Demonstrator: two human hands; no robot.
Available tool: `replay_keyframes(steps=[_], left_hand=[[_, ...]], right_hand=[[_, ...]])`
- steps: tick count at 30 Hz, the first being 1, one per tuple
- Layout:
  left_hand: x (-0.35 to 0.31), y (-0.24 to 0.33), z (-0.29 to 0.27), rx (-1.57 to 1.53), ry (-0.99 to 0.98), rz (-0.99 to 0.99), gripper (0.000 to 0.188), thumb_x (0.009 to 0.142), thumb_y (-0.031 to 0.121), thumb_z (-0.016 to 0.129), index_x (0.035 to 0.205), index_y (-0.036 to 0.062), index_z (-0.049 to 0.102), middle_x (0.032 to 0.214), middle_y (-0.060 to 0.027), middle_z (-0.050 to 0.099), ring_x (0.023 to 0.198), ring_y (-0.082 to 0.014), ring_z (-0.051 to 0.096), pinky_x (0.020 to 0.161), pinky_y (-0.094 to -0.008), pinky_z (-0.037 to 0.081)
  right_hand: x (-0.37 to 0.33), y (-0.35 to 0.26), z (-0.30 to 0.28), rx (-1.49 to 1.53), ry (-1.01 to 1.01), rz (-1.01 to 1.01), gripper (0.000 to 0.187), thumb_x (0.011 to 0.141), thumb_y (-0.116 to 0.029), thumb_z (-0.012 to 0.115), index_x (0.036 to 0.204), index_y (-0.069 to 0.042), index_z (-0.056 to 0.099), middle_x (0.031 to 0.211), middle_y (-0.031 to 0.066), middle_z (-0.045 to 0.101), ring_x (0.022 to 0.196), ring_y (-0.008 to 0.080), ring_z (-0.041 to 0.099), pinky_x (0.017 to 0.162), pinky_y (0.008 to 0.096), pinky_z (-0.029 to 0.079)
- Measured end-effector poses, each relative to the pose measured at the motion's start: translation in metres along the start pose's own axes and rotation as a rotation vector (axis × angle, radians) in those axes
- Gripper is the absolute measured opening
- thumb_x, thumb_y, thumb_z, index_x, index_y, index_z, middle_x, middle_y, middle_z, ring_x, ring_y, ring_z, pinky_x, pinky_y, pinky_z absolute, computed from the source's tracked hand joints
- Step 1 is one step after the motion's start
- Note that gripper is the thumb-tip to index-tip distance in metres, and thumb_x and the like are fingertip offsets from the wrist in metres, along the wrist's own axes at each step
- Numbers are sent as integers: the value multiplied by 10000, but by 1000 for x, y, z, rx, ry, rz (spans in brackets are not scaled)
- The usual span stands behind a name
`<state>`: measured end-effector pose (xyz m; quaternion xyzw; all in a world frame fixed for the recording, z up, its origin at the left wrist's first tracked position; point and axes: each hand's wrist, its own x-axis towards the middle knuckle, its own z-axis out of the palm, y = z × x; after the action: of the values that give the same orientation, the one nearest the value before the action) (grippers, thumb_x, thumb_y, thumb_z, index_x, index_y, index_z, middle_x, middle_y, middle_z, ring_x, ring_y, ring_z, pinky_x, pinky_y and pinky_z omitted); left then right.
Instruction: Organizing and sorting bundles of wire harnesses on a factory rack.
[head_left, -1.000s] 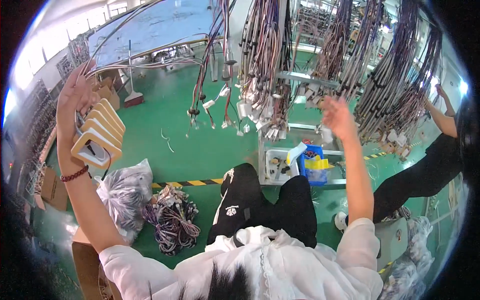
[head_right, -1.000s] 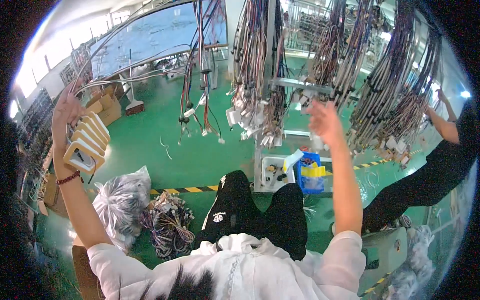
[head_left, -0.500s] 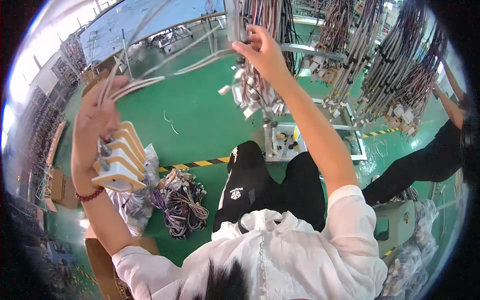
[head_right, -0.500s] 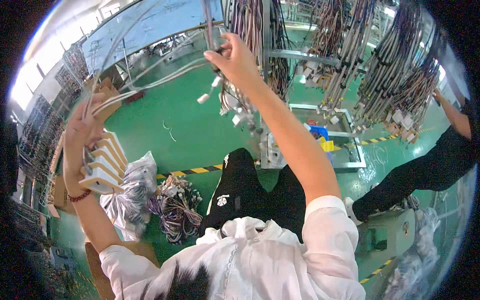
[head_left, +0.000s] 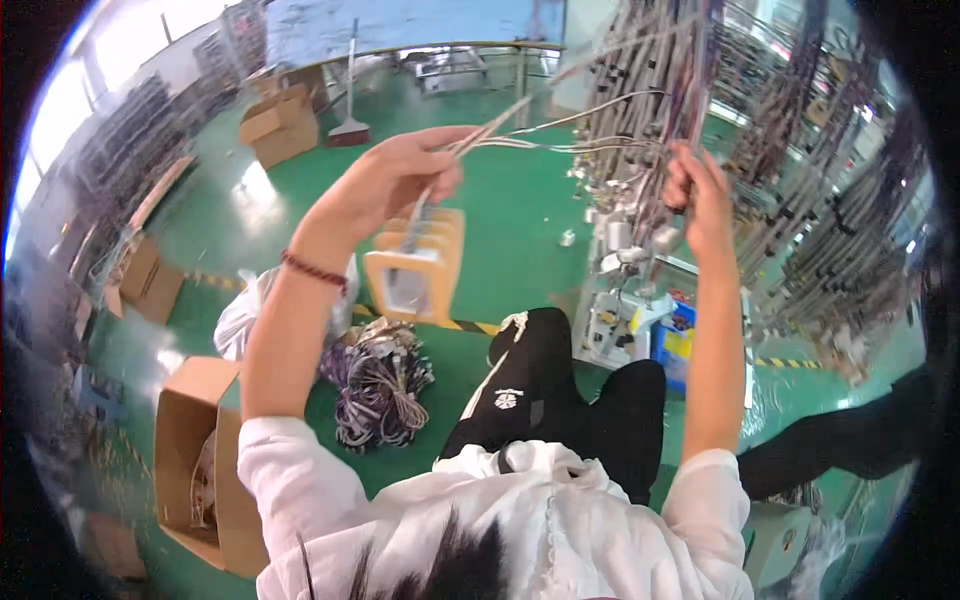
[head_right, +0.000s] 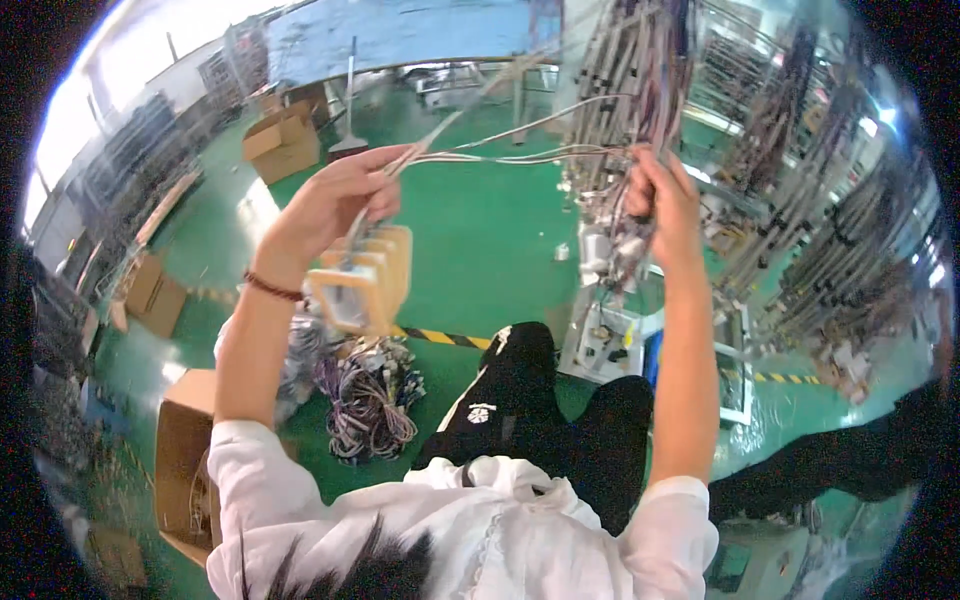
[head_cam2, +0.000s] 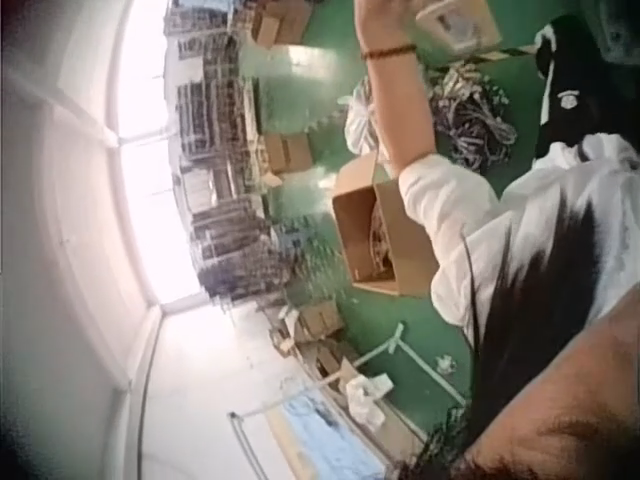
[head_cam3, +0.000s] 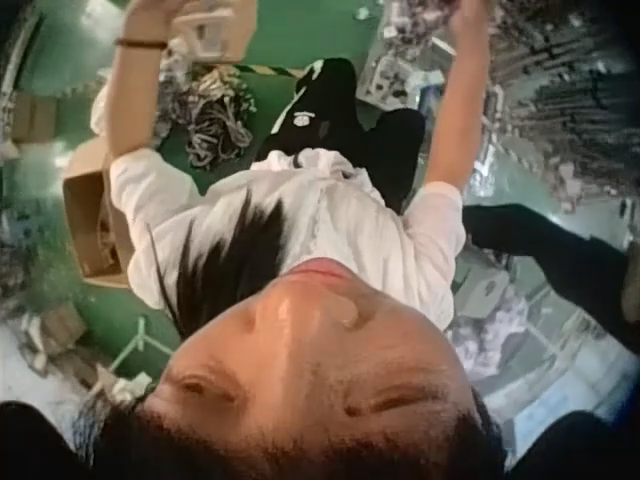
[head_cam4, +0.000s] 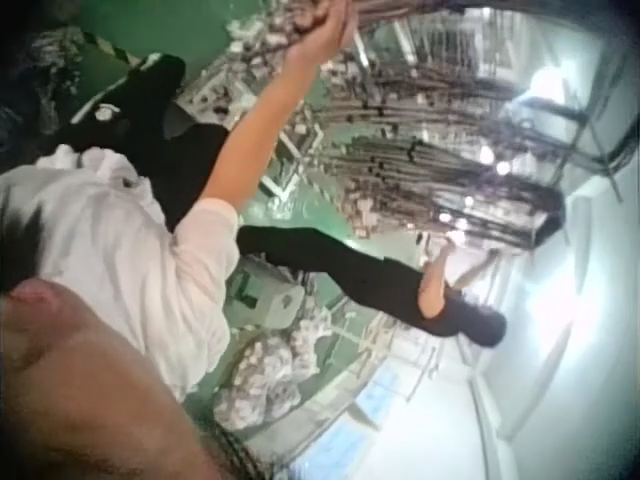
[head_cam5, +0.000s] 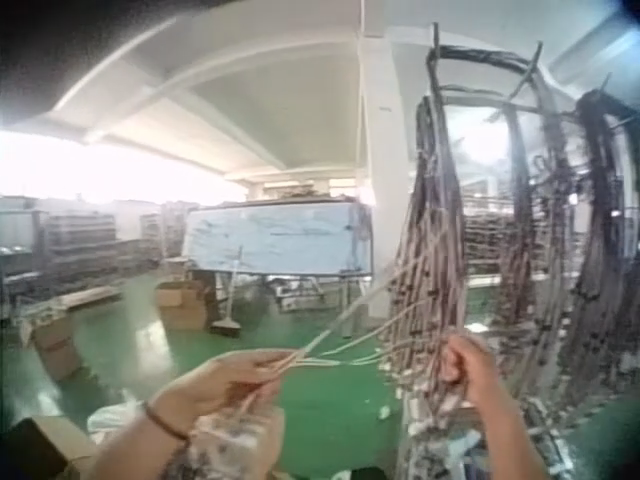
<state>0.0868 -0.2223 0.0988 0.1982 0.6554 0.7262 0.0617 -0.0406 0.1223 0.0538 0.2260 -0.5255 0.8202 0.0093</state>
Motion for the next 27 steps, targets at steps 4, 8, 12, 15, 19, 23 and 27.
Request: replay_keyframes(steps=[4, 8, 12, 15, 19, 23, 27], left_hand=[[2, -7, -13, -52, -10, 22, 453, 928, 132, 474, 1336, -46, 387, 819, 0, 517, 752, -83, 487, 720, -211, 431], [12, -11, -9, -95, 31, -32, 439, 940, 148, 468, 1320, -60, 395, 807, 6, 506, 757, -81, 476, 725, -213, 430], [28, -15, 6, -34, -43, 84, 500, 919, 193, 519, 1318, -82, 393, 753, 50, 411, 700, -48, 392, 634, -166, 351], [25, -5, 7, 258, 114, 44, 500, 868, 161, 560, 1292, -73, 437, 749, 71, 415, 676, -29, 372, 607, -174, 322], [30, 4, 22, 574, 291, 141, 410, 868, 163, 530, 1241, -8, 527, 806, 73, 480, 692, -26, 372, 611, -168, 312], [16, 26, 10, 528, 557, 410, 396, 874, 139, 499, 1234, -25, 525, 855, 23, 568, 713, -35, 460, 622, -183, 355], [-2, 71, -6, 572, 564, 576, 482, 907, 256, 499, 1292, -31, 468, 739, 42, 403, 639, -49, 375, 701, -179, 399]], right_hand=[[-11, 7, 4, 118, 32, -49, 152, 917, -159, 552, 994, -28, 551, 662, -19, 431, 503, 65, 356, 485, 234, 288], [-16, 10, -2, 85, 40, -96, 153, 919, -152, 547, 995, -19, 551, 673, -16, 437, 535, 73, 382, 511, 238, 317], [-15, 12, -16, -130, 206, -163, 199, 906, -171, 562, 1012, -2, 562, 674, -22, 460, 556, 71, 422, 522, 221, 344], [-21, 12, -11, -70, 160, -172, 183, 907, -175, 557, 1004, -20, 548, 670, -28, 439, 536, 48, 389, 484, 197, 307], [-42, 4, -12, 6, 144, -237, 168, 917, -187, 546, 972, -28, 530, 654, -35, 416, 508, 34, 348, 465, 191, 290], [-35, 8, -19, -10, 140, -167, 189, 926, -203, 540, 957, -17, 538, 617, -44, 408, 491, 33, 342, 450, 197, 287], [-22, 0, -15, -112, 167, -107, 240, 938, -256, 524, 881, -28, 574, 610, -35, 445, 472, 41, 369, 447, 200, 296]])
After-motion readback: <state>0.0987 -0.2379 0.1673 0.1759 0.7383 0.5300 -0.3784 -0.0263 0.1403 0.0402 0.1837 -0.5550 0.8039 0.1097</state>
